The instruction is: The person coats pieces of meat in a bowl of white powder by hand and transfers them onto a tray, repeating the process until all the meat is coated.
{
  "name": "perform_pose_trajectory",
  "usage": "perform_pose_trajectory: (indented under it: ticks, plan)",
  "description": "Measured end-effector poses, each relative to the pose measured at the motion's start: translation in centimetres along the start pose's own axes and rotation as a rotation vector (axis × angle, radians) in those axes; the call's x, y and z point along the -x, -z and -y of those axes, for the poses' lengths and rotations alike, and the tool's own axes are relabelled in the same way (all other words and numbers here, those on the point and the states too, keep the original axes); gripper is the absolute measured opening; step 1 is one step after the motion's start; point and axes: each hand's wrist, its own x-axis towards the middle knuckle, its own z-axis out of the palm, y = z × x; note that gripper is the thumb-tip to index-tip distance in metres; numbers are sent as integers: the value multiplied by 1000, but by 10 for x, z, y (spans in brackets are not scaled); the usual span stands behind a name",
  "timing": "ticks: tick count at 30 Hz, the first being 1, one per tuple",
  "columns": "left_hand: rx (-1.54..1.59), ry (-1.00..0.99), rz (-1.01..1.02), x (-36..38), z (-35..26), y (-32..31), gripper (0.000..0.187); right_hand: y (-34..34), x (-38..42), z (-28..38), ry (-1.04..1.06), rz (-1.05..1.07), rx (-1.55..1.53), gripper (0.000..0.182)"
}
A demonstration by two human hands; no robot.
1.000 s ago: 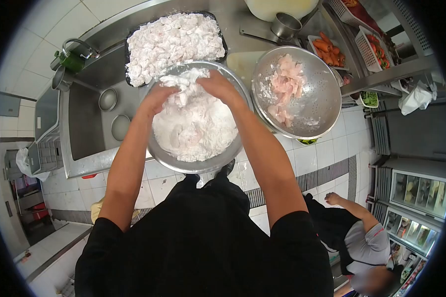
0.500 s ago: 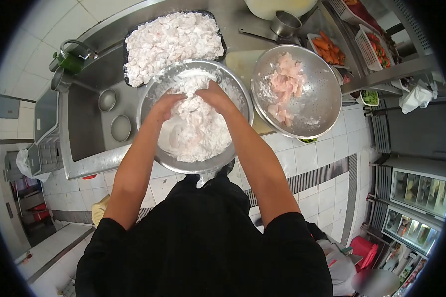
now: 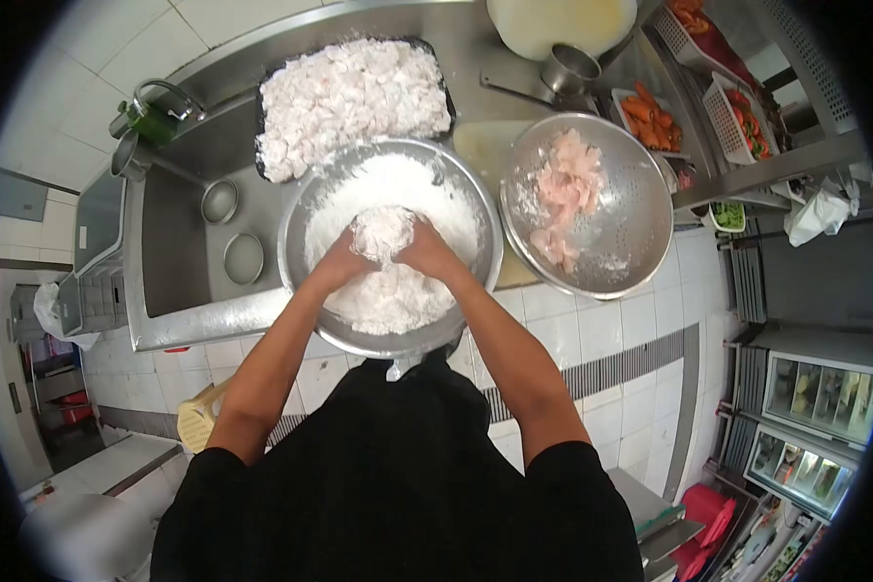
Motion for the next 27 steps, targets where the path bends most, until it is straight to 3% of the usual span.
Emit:
perform_pose_trajectory:
  ticks: [3,5,8,15,16,23,27]
  plan:
    - [259,33,-24,8,-11,-1,83,15,9,33,-14,-34,-245,72]
    - [254,51,-60,11,-21,-3,80,21,14,50,-108,-31,-518,68]
    - [488,154,-14,8,-42,2,74,27,9,57,-144,-32,-554,65]
    - [521,177,-69,-6,-82,23,72,60,-11,100,-211,-27,-725,58]
    - [514,158,-67,-6,-91,26,72,68,-10,116,-267,-37,-629,57]
    - [513,169,-107,-15,-81,40,70,67,-22,117,-334,-64,-635,58]
    - [507,211,-180,-14,-86,47,71,62,-32,113,-269,-67,-710,57]
